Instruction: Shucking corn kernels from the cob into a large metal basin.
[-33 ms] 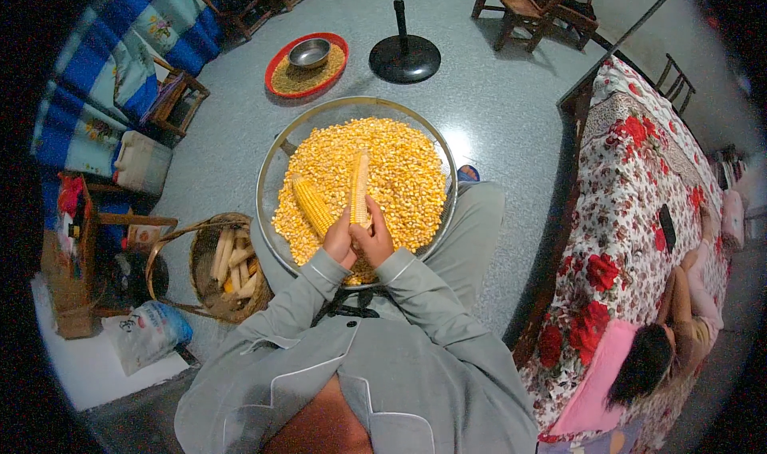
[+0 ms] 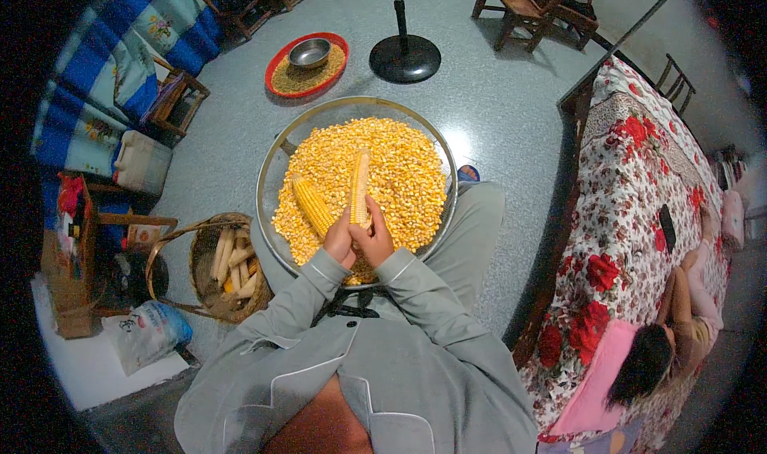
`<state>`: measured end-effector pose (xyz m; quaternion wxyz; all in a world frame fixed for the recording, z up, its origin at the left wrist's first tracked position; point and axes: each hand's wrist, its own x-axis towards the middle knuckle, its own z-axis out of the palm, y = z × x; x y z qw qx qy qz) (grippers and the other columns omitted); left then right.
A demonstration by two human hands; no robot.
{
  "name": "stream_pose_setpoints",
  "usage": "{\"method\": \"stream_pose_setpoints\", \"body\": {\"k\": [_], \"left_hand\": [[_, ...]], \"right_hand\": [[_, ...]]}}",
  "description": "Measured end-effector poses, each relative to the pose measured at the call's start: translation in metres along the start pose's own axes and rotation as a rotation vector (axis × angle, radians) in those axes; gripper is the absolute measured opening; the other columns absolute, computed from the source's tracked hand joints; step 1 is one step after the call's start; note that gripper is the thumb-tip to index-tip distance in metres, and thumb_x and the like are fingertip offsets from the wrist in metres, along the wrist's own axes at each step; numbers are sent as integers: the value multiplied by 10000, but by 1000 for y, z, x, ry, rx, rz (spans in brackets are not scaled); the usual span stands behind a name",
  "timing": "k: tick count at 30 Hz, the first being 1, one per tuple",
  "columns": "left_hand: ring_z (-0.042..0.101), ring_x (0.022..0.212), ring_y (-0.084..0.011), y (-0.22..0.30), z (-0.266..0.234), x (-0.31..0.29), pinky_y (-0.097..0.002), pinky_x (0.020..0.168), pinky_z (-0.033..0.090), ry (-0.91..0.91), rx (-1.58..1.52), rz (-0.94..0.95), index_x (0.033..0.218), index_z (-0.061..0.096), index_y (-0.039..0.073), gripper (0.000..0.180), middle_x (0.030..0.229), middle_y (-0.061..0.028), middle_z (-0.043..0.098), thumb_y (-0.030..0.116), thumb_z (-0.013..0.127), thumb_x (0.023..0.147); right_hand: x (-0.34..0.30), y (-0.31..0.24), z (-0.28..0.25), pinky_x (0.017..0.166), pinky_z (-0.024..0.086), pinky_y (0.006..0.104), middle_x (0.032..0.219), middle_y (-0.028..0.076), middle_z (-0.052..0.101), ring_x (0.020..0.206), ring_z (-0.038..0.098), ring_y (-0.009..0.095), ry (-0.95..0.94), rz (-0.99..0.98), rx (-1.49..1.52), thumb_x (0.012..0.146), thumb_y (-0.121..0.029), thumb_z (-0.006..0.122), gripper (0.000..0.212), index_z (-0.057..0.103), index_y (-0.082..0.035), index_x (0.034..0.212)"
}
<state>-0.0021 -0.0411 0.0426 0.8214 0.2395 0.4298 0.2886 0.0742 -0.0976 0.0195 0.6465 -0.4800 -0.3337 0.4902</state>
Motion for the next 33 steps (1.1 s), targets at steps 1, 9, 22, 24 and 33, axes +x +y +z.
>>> {"method": "stream_pose_setpoints", "body": {"k": [1, 9, 22, 24, 33], "left_hand": [[588, 819, -153, -2, -1, 1, -288, 650, 501, 23, 40, 35, 1235, 488, 91, 412, 972, -38, 605, 378, 289, 1018], [523, 1047, -170, 4, -11, 1, -304, 900, 439, -5, 155, -148, 1331, 428, 51, 460, 1177, -71, 541, 364, 310, 1016], [556, 900, -153, 5, -6, -2, -289, 781, 473, -43, 286, -45, 1246, 469, 11, 417, 1032, -81, 573, 328, 321, 1019], [566, 840, -147, 2, -5, 0, -286, 728, 488, -56, 276, -34, 1224, 482, 11, 412, 986, -75, 579, 330, 321, 1018], [534, 956, -143, -8, -11, 6, -287, 759, 477, 40, 164, 127, 1255, 481, 27, 421, 1086, -80, 566, 337, 325, 1017]], "right_hand": [[0, 2, 0, 973, 376, 297, 1348, 133, 425, 1157, 456, 186, 1, 0, 0, 972, -233, 436, 586, 198, -17, 1462], [-4, -8, -8, 912, 408, 265, 1259, 116, 503, 1096, 501, 157, 67, 223, 24, 973, -161, 426, 495, 298, -21, 1431], [1, 14, -18, 909, 421, 290, 1295, 110, 478, 1083, 504, 173, 156, 261, 137, 994, -193, 394, 440, 366, -12, 1394], [0, 13, -17, 1004, 363, 323, 1335, 127, 438, 1228, 423, 225, 153, 302, 285, 991, -229, 401, 481, 331, 1, 1407], [-6, -2, -6, 1043, 321, 310, 1417, 190, 372, 1303, 367, 243, 53, -107, -397, 981, -180, 402, 485, 300, 34, 1405]]}}
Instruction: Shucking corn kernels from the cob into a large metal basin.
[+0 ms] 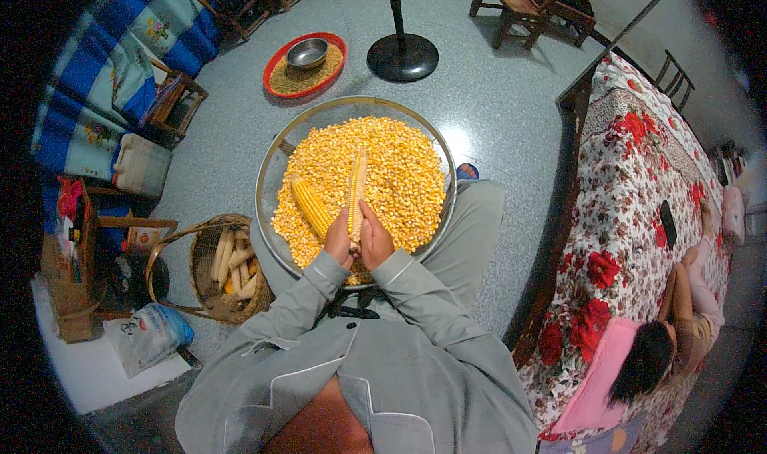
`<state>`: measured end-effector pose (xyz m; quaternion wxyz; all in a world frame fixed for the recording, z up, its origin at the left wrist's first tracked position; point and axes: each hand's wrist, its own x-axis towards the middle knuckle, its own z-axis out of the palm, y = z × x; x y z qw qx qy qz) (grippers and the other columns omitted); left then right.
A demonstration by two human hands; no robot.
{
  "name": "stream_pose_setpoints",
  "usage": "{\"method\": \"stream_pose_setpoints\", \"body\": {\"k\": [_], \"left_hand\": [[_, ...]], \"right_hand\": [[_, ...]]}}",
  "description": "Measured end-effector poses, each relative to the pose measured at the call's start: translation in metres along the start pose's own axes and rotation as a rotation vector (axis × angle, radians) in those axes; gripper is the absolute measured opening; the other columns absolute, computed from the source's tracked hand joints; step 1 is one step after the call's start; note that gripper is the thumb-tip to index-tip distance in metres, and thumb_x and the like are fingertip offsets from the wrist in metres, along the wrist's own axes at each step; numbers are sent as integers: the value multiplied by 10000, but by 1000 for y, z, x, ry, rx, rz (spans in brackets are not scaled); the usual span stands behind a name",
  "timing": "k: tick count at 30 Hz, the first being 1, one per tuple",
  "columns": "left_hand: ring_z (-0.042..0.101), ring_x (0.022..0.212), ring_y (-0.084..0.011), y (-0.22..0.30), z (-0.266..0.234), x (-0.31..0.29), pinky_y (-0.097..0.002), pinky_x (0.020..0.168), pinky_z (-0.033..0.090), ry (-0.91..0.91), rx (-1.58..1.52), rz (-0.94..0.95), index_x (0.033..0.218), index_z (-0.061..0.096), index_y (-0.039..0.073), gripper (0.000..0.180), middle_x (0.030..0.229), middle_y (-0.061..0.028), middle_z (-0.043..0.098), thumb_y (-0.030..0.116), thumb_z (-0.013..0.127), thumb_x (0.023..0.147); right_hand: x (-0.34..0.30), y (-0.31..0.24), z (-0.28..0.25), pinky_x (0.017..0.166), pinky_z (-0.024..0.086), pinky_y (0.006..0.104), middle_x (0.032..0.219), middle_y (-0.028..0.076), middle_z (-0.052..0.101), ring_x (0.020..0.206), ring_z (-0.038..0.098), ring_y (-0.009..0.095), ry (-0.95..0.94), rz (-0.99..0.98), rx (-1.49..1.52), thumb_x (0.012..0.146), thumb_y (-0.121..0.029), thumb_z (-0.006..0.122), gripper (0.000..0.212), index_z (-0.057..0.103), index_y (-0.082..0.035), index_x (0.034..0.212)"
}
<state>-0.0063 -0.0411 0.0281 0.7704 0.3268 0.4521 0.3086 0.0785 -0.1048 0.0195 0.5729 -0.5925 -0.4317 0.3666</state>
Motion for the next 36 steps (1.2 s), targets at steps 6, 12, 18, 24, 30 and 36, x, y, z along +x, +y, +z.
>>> {"method": "stream_pose_setpoints", "body": {"k": [6, 12, 18, 24, 30, 36], "left_hand": [[540, 947, -149, -1, 1, -1, -280, 800, 465, -76, -27, -21, 1257, 479, 26, 411, 1085, -72, 564, 322, 323, 1018], [532, 933, -145, 1, 6, -4, -294, 820, 459, -77, -43, -20, 1248, 460, 12, 385, 1059, -63, 551, 297, 347, 1016], [518, 919, -134, -14, -3, 4, -286, 813, 454, -55, 15, 40, 1214, 468, 7, 377, 1018, -56, 545, 304, 348, 1016], [523, 884, -121, -13, -8, 4, -269, 772, 455, 16, 108, 173, 1141, 506, 33, 346, 990, -51, 558, 314, 349, 1014], [557, 847, -147, 14, 5, -7, -290, 725, 481, -17, 6, -121, 1164, 515, 44, 392, 987, -75, 569, 353, 328, 1011], [554, 877, -150, -1, 4, -4, -308, 785, 477, -39, -98, 25, 1192, 497, 32, 391, 993, -69, 565, 342, 339, 1012]], "right_hand": [[4, 15, -1, 1057, 310, 333, 1394, 213, 393, 1290, 388, 274, 20, 43, 220, 989, -195, 377, 472, 319, 38, 1395], [2, -8, 2, 1038, 333, 334, 1379, 219, 411, 1269, 418, 280, 47, -58, -59, 977, -174, 402, 485, 305, 43, 1400], [1, -1, 1, 992, 383, 327, 1340, 256, 444, 1228, 469, 324, 9, -98, -140, 982, -183, 394, 489, 297, 57, 1397], [3, -19, -5, 921, 431, 300, 1242, 210, 528, 1098, 547, 240, -46, 64, -31, 1000, -204, 350, 457, 339, 54, 1378], [5, -2, -2, 894, 435, 289, 1230, 149, 525, 1052, 532, 183, -25, 178, 213, 1004, -245, 359, 454, 370, 20, 1373], [3, 0, 4, 1051, 310, 339, 1385, 231, 387, 1297, 380, 291, -20, -71, 7, 964, -210, 474, 546, 279, 46, 1405]]}}
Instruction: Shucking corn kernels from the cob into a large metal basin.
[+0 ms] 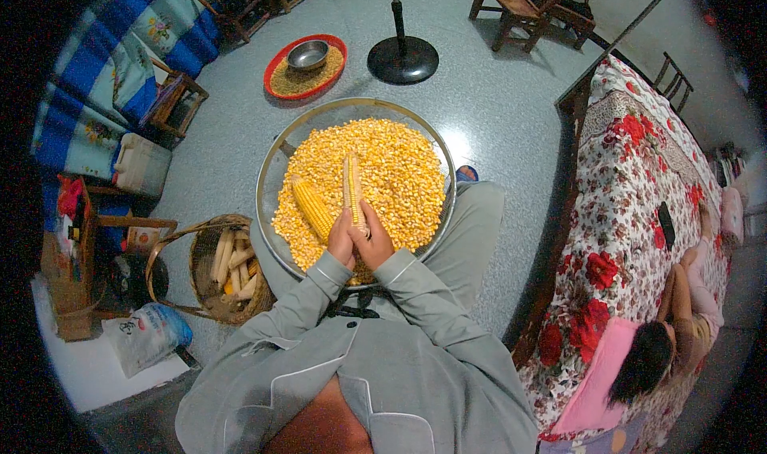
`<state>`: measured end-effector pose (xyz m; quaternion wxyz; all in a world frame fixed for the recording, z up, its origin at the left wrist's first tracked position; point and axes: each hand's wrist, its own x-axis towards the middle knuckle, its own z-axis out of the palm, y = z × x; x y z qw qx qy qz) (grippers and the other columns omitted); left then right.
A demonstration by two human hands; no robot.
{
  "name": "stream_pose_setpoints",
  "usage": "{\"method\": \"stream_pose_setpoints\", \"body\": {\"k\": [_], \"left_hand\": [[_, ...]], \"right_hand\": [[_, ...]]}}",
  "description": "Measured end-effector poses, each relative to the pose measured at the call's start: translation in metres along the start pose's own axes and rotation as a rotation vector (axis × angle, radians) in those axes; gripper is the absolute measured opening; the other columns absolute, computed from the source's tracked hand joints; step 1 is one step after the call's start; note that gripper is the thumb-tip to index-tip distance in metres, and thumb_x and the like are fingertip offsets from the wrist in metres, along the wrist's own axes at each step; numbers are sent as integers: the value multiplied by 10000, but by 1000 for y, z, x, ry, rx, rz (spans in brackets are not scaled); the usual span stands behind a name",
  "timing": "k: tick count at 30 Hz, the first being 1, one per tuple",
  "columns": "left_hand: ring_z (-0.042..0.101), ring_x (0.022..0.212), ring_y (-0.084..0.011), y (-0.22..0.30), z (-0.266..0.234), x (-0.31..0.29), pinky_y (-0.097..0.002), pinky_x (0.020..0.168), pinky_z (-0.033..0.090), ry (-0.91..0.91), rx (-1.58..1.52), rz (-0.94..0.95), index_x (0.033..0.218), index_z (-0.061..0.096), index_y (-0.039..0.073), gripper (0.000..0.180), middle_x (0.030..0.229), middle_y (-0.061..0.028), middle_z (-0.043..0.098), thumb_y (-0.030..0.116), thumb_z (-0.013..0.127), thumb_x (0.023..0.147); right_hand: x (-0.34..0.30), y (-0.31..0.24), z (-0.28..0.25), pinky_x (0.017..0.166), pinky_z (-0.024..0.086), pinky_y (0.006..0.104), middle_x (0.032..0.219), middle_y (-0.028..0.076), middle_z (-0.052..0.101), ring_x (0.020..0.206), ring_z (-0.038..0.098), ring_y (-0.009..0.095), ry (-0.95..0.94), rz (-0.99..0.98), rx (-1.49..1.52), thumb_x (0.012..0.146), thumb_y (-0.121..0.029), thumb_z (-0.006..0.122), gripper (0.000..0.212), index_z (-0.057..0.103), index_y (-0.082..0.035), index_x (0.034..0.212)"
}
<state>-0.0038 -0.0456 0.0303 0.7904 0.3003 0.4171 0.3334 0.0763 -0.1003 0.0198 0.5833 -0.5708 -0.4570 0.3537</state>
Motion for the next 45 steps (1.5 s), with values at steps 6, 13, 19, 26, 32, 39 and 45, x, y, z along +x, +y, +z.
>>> {"method": "stream_pose_setpoints", "body": {"k": [6, 13, 19, 26, 32, 39, 45], "left_hand": [[528, 867, -135, -2, -8, 5, -297, 773, 461, 22, 62, -32, 1200, 482, 21, 387, 981, -58, 549, 331, 348, 1013], [543, 801, -136, -4, -20, 12, -275, 691, 467, 75, 50, 20, 1132, 517, 35, 358, 939, -64, 569, 328, 356, 1004], [578, 771, -155, 20, -6, 12, -293, 657, 481, 101, 4, 20, 1105, 527, 35, 386, 900, -52, 594, 348, 323, 1009], [555, 806, -205, -39, -21, 12, -345, 733, 451, 118, 542, 412, 976, 518, 18, 332, 887, -112, 589, 313, 368, 995], [546, 781, -191, -34, -21, 12, -332, 717, 451, 137, 488, 347, 977, 523, 15, 314, 869, -98, 579, 280, 356, 991], [538, 746, -166, -18, -7, 4, -314, 701, 457, 127, 130, 115, 977, 532, 24, 333, 844, -74, 575, 304, 351, 992], [552, 754, -177, -33, -16, 7, -310, 695, 461, 177, 739, 362, 980, 529, 20, 328, 848, -81, 581, 300, 358, 994]], "right_hand": [[-4, 2, -2, 1061, 306, 389, 1381, 300, 350, 1278, 371, 398, -89, -20, -141, 977, -213, 408, 560, 211, 84, 1410], [-3, 3, 1, 1065, 303, 389, 1384, 284, 353, 1270, 379, 394, -87, -84, -132, 979, -183, 389, 540, 205, 67, 1420], [-1, 12, 4, 1012, 354, 320, 1363, 195, 406, 1238, 429, 229, -91, -113, -69, 979, -138, 387, 514, 214, 14, 1439], [3, 2, 0, 873, 464, 331, 1234, 227, 537, 1088, 567, 276, 30, 125, 35, 955, -288, 494, 598, 270, 31, 1409], [-2, 6, 0, 873, 465, 352, 1232, 269, 528, 1100, 561, 339, 13, 104, -126, 984, -279, 399, 551, 265, 45, 1408], [0, 22, -1, 945, 414, 303, 1249, 196, 539, 1127, 535, 250, 110, 69, -2, 999, -210, 343, 453, 357, 56, 1366], [3, 2, 3, 907, 434, 293, 1184, 148, 569, 1055, 542, 173, 112, 221, 275, 981, -211, 419, 442, 398, 61, 1330]]}}
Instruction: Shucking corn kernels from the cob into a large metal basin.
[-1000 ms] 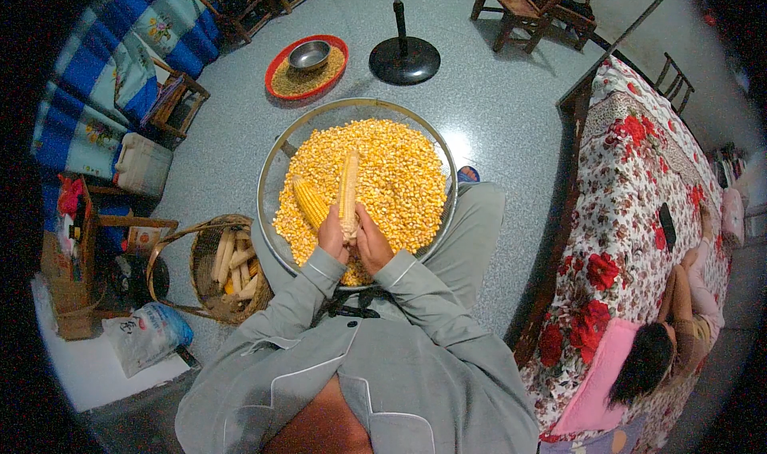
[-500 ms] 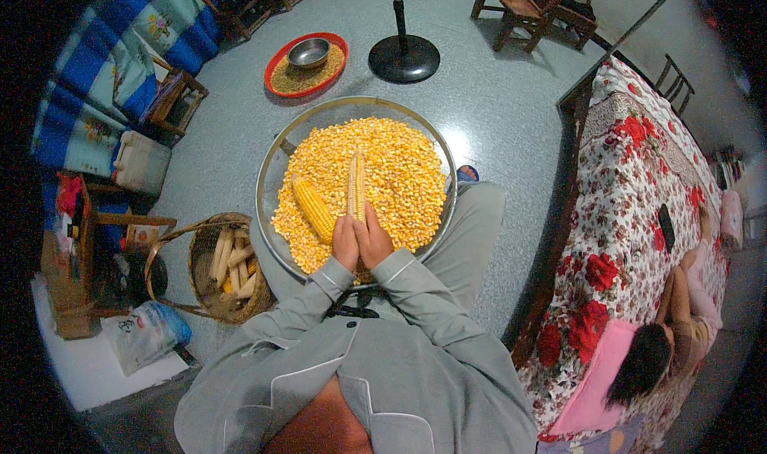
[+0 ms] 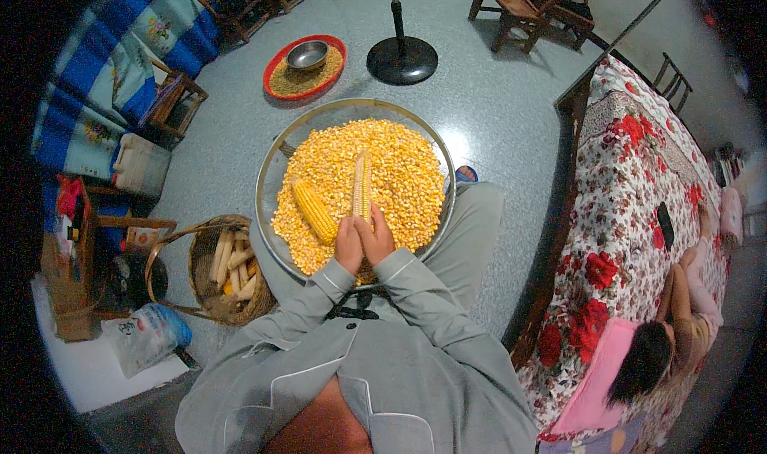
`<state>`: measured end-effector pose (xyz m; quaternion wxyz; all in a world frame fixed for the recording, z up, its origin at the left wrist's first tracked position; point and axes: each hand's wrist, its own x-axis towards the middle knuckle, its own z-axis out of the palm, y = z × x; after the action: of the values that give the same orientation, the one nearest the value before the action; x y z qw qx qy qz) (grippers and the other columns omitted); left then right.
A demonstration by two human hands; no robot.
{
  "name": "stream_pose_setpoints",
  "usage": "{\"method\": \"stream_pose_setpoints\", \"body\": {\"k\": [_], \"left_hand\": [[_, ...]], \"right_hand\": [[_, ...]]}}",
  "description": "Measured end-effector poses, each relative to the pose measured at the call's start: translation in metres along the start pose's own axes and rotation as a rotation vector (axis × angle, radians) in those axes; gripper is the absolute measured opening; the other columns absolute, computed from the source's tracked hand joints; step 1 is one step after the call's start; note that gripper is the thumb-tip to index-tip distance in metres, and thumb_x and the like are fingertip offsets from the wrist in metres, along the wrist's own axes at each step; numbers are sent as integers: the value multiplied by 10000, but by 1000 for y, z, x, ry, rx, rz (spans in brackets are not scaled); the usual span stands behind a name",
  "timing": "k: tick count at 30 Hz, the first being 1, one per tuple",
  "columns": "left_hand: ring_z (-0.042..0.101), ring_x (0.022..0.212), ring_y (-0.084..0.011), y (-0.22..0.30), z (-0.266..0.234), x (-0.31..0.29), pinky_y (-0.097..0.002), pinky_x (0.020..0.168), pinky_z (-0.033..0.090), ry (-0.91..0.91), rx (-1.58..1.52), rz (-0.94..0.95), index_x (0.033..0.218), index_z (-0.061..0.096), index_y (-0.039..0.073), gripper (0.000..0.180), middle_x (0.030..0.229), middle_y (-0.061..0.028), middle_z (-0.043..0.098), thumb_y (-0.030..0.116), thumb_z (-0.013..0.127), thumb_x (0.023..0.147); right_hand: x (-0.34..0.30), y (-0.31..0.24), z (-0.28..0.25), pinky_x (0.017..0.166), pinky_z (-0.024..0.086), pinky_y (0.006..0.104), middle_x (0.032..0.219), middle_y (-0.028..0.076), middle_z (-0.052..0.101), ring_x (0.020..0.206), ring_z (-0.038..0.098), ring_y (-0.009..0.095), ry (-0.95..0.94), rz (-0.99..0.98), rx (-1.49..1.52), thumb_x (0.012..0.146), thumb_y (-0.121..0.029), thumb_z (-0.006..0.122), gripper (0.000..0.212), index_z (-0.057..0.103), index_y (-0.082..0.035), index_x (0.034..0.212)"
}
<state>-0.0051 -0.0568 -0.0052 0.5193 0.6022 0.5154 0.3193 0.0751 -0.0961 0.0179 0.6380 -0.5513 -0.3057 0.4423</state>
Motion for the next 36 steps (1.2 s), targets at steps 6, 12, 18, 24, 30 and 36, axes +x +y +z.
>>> {"method": "stream_pose_setpoints", "body": {"k": [6, 12, 18, 24, 30, 36], "left_hand": [[554, 760, -178, 2, -1, -1, -317, 702, 459, -37, -170, -42, 970, 529, 13, 285, 833, -87, 582, 264, 395, 985], [543, 734, -159, 10, -4, 1, -307, 661, 456, -30, -576, -318, 973, 535, 16, 302, 828, -75, 580, 280, 389, 985], [576, 720, -219, -15, 2, 5, -369, 650, 470, -25, -173, -24, 1003, 526, 19, 299, 837, -115, 606, 290, 402, 978], [599, 734, -315, -16, 3, -3, -389, 657, 465, -110, -63, 123, 1033, 493, 17, 301, 824, -185, 610, 306, 443, 963], [539, 770, -186, -11, -3, -3, -330, 706, 451, -78, -222, 42, 1025, 502, 14, 283, 857, -92, 577, 285, 440, 973], [531, 827, -153, 12, -7, -7, -289, 755, 448, -144, -166, -7, 1079, 519, -6, 317, 925, -78, 578, 283, 433, 984]], "right_hand": [[1, 0, -5, 884, 444, 298, 1163, 178, 579, 1028, 567, 213, -5, -56, -249, 976, -201, 428, 431, 405, 53, 1323], [3, 17, -12, 881, 442, 305, 1169, 186, 576, 1024, 570, 217, 53, -75, -274, 1003, -240, 349, 435, 415, 50, 1321], [9, 29, -9, 828, 464, 293, 1069, 130, 611, 942, 582, 180, 87, -140, -66, 998, -273, 376, 435, 461, 35, 1294], [8, 16, -15, 732, 456, 341, 940, 130, 604, 844, 566, 204, 52, 83, -195, 970, -328, 439, 374, 541, 10, 1092], [5, 16, -12, 696, 446, 329, 842, 110, 577, 768, 536, 171, 86, -44, -133, 1004, -308, 351, 361, 548, -5, 988], [5, 3, -8, 676, 446, 306, 826, 99, 582, 744, 522, 149, 100, 16, 69, 1007, -308, 351, 374, 548, 8, 971]]}}
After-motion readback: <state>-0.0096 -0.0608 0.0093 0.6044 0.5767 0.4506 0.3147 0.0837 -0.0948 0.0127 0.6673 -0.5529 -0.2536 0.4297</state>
